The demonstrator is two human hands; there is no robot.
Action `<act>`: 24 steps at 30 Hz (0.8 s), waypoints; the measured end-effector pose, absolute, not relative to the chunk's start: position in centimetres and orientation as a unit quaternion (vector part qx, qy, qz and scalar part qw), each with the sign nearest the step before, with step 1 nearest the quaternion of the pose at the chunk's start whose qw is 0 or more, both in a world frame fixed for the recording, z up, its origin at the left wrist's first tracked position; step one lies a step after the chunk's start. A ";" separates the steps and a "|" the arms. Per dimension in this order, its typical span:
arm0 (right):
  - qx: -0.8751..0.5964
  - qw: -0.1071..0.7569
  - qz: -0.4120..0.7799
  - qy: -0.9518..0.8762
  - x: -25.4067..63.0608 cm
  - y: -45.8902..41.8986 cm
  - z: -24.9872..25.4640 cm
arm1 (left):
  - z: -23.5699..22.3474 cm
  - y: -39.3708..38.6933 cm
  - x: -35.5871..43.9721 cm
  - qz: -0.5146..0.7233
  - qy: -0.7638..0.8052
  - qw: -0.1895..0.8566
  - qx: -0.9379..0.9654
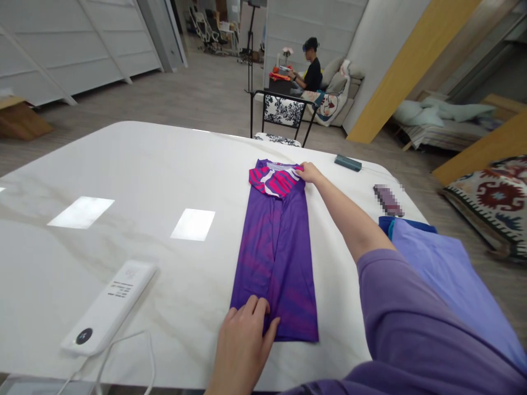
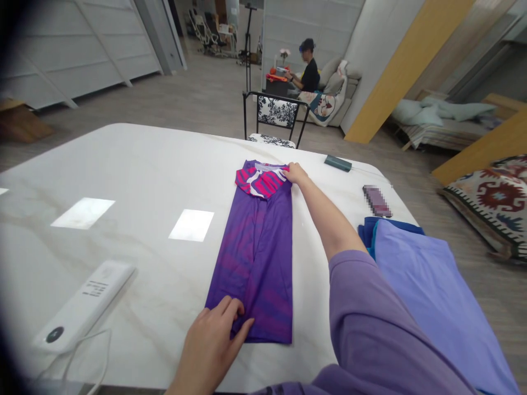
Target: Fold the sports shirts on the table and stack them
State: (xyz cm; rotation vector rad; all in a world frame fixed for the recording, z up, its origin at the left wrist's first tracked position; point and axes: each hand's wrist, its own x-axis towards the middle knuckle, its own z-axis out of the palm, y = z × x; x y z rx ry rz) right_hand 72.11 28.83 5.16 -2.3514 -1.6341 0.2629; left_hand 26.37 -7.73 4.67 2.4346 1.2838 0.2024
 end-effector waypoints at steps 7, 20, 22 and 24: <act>-0.815 0.185 0.098 -0.540 74.7 30.7 2.2 | 2.3 -8.2 25.5 0.109 0.437 0.200 0.870; -0.797 0.243 0.107 -0.543 79.5 31.7 1.7 | 0.5 -8.2 26.3 0.131 0.388 0.242 0.880; -0.797 0.263 0.087 -0.537 79.4 31.1 1.8 | 0.9 -8.2 26.9 0.153 0.393 0.242 0.874; -0.789 0.279 0.067 -0.544 78.9 30.2 2.0 | 1.5 -8.1 27.8 0.172 0.380 0.239 0.877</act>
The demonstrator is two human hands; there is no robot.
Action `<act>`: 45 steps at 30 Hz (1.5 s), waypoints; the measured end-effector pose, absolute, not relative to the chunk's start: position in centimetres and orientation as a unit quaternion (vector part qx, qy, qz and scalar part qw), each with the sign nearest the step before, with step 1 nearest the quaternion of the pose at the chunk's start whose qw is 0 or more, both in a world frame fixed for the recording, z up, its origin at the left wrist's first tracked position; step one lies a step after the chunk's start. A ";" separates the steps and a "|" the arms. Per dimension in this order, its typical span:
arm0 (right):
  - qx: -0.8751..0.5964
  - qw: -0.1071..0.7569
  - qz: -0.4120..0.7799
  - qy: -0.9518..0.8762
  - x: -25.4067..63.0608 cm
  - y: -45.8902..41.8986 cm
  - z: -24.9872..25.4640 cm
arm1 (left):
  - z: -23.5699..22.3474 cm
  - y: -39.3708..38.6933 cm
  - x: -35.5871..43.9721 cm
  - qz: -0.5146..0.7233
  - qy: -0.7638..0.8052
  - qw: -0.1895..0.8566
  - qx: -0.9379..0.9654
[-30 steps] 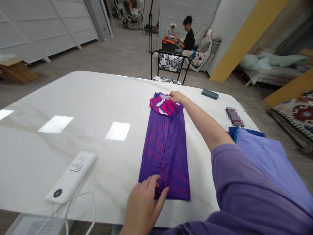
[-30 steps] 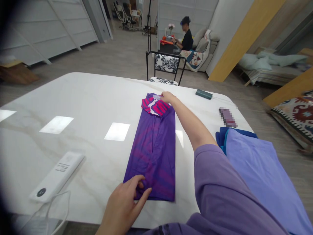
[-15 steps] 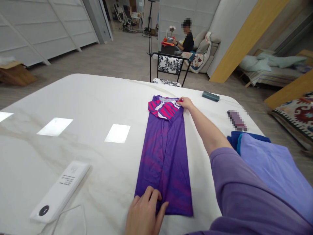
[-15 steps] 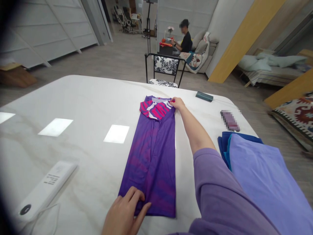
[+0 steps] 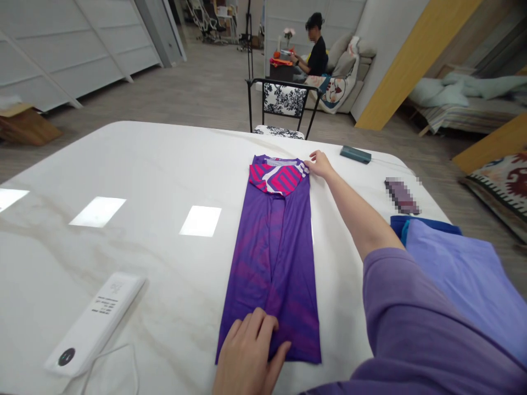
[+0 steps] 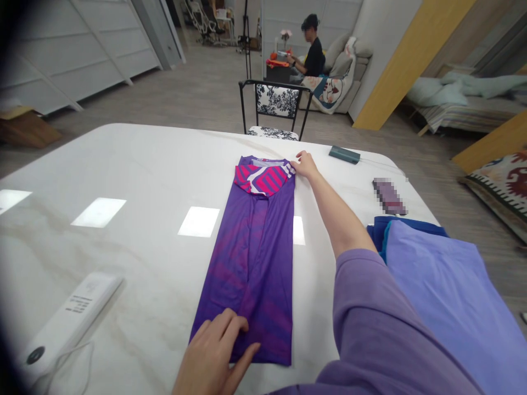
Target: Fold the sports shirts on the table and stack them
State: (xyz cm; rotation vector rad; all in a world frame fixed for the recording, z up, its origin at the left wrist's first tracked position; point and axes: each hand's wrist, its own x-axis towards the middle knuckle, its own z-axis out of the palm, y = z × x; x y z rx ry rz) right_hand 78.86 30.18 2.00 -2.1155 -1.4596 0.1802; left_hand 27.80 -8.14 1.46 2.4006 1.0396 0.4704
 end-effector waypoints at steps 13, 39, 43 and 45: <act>-0.703 0.200 0.159 -0.663 60.4 24.6 4.3 | 2.6 -9.1 30.0 0.042 0.305 0.272 0.912; -0.601 0.186 0.111 -0.769 53.8 -23.0 3.5 | 2.5 -7.3 14.7 0.161 0.250 0.165 0.940; -0.600 0.154 0.054 -0.783 53.7 -23.4 3.2 | 2.2 -7.3 13.3 0.164 0.225 0.157 0.948; -0.590 0.132 0.035 -0.796 53.8 -23.4 3.6 | 2.3 -6.8 12.9 0.162 0.226 0.144 0.950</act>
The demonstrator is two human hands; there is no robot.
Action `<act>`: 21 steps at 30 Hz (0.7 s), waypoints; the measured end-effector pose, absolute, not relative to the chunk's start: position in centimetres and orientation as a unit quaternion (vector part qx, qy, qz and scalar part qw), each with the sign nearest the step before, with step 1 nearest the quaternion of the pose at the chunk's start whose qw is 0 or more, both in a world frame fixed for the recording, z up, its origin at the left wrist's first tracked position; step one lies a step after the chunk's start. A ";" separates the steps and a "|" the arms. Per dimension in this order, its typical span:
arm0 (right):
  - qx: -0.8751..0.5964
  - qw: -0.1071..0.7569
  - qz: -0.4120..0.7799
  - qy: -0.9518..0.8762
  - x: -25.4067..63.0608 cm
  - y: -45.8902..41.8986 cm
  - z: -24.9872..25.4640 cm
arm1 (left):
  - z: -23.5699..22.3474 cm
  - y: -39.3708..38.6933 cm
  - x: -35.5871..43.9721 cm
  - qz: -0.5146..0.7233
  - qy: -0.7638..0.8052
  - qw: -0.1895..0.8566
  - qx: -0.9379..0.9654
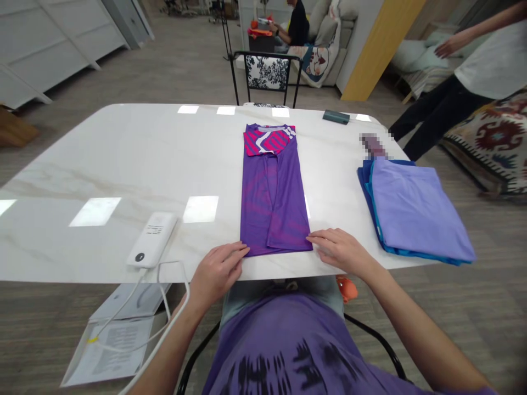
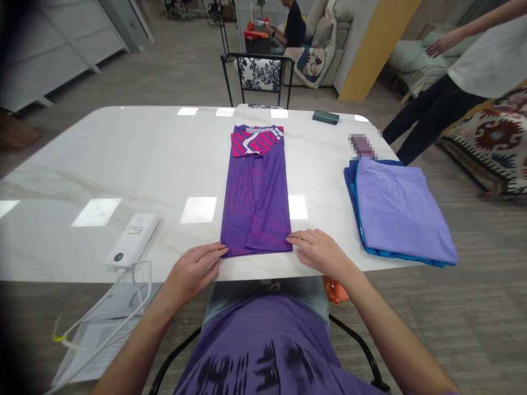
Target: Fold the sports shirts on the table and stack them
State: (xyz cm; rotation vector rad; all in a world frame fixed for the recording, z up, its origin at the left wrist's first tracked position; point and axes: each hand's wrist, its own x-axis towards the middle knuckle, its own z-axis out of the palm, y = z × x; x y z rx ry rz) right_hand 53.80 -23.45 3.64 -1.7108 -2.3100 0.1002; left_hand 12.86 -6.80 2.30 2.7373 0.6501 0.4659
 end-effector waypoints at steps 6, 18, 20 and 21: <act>-0.547 0.095 0.005 -0.832 53.4 -22.5 3.7 | 2.7 -5.5 13.2 0.131 0.230 0.118 0.957; -0.595 0.151 0.162 -0.772 50.9 -28.3 5.6 | 5.1 -11.5 12.2 0.119 0.226 0.249 0.934; -0.590 0.161 0.264 -0.746 50.2 -31.3 7.7 | 7.3 -13.9 10.9 0.097 0.218 0.337 0.911; -0.576 0.166 0.316 -0.735 49.9 -32.5 8.9 | 8.7 -14.9 10.4 0.088 0.215 0.377 0.897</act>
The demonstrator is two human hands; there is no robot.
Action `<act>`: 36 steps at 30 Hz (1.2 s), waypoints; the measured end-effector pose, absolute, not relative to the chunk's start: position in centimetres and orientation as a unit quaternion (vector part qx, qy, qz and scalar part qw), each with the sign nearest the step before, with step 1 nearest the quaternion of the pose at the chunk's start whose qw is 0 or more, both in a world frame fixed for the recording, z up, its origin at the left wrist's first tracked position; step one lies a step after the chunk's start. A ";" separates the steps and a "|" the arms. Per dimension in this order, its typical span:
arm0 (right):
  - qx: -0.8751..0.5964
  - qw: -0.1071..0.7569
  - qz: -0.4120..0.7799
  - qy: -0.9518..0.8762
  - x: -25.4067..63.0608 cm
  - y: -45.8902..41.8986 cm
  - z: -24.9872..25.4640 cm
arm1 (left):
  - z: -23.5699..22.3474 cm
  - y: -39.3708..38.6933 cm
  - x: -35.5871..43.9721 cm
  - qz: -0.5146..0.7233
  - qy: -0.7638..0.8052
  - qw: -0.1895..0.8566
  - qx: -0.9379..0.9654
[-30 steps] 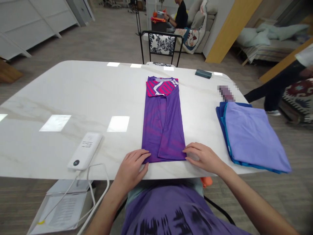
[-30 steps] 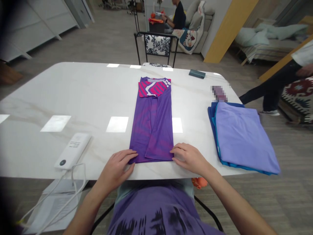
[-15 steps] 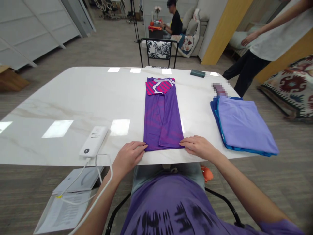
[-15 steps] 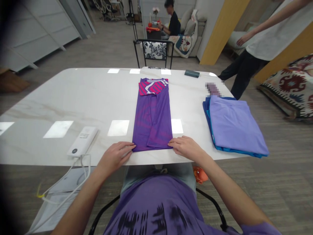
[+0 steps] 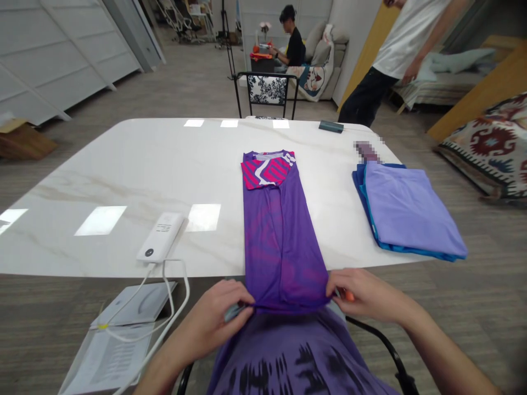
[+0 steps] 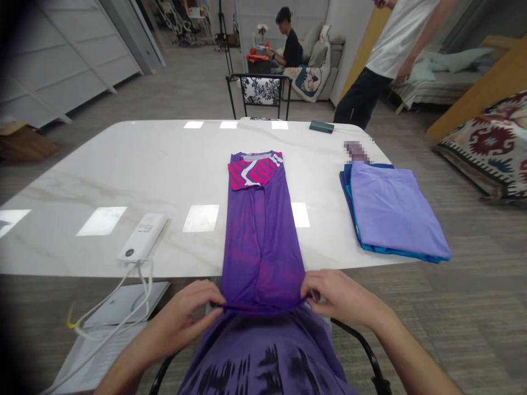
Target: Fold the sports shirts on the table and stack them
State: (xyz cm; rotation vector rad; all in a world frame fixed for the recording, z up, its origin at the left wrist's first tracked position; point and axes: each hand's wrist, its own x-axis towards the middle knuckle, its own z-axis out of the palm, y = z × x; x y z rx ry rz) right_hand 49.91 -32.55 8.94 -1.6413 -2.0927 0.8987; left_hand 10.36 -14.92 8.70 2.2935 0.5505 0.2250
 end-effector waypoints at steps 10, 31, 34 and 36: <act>-0.627 0.346 0.233 -0.658 55.7 -22.1 19.3 | 17.7 -8.8 19.1 0.366 0.401 0.306 0.782; -0.708 0.121 0.059 -0.693 58.0 0.1 1.8 | 2.6 6.7 31.3 0.111 0.375 0.085 0.917; -0.717 0.085 0.068 -0.688 57.2 -0.6 0.5 | 1.5 6.9 31.5 0.057 0.387 0.103 0.915; -0.745 0.093 0.062 -0.658 57.6 -0.2 0.5 | 1.7 8.5 31.3 0.061 0.403 0.126 0.905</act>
